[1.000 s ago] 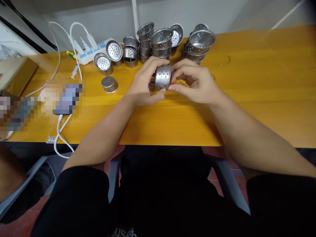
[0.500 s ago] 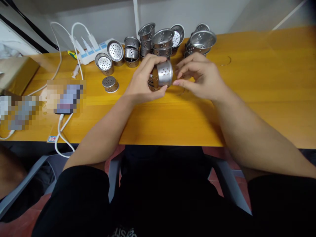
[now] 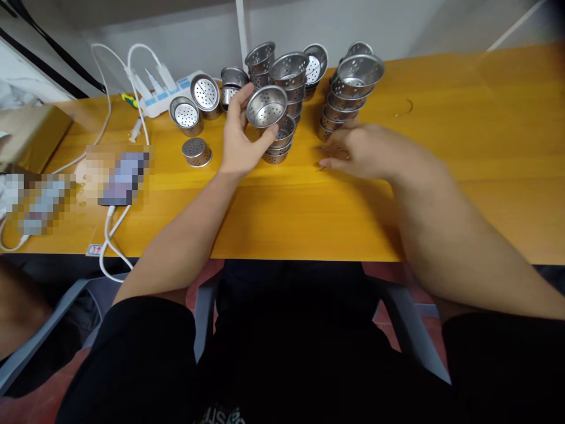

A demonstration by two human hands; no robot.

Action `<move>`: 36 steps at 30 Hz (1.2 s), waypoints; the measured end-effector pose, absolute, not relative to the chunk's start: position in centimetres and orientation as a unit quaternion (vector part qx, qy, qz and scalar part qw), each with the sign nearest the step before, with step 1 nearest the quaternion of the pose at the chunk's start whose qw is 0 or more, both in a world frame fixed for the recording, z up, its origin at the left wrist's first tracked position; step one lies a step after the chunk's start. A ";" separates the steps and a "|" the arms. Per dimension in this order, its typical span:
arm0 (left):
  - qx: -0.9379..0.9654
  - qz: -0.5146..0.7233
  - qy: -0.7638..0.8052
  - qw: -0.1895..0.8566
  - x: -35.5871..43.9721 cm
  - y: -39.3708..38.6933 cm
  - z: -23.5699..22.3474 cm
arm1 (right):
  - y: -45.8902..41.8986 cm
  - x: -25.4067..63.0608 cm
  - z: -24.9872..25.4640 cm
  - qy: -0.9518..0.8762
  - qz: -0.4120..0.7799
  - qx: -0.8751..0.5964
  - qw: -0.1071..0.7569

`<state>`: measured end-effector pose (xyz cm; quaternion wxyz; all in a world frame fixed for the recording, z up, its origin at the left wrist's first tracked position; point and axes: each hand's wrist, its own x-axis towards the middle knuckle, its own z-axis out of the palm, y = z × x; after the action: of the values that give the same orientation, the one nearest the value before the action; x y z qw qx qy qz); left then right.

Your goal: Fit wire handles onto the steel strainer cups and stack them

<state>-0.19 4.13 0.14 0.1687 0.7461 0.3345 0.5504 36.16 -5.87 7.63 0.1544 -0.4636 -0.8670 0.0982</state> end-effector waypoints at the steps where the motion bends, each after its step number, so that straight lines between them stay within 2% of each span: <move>1: 0.749 0.540 0.341 0.175 -0.1 3.7 0.2 | -6.3 35.4 8.0 -0.862 0.090 -0.471 0.164; 6: 0.767 0.478 0.383 0.190 0.3 1.8 1.0 | -8.1 31.7 8.8 -0.854 0.115 -0.422 0.283; 11: 0.770 0.468 0.382 0.204 0.0 2.1 1.2 | -7.8 30.4 7.4 -0.865 0.143 -0.339 0.340; 18: 0.779 0.464 0.356 0.224 0.3 2.7 0.5 | -7.0 30.4 6.3 -0.848 0.174 -0.345 0.362; 24: 0.748 0.481 0.364 0.279 0.6 1.9 0.8 | -6.8 30.5 6.0 -0.845 0.179 -0.338 0.373; 36: 0.756 0.464 0.346 0.305 0.7 2.0 1.8 | -7.0 30.2 6.1 -0.830 0.195 -0.355 0.384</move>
<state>0.73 2.01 1.78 0.3047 0.7564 0.3457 0.4642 30.20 -6.98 6.06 0.3841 -0.3550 -0.8297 0.1951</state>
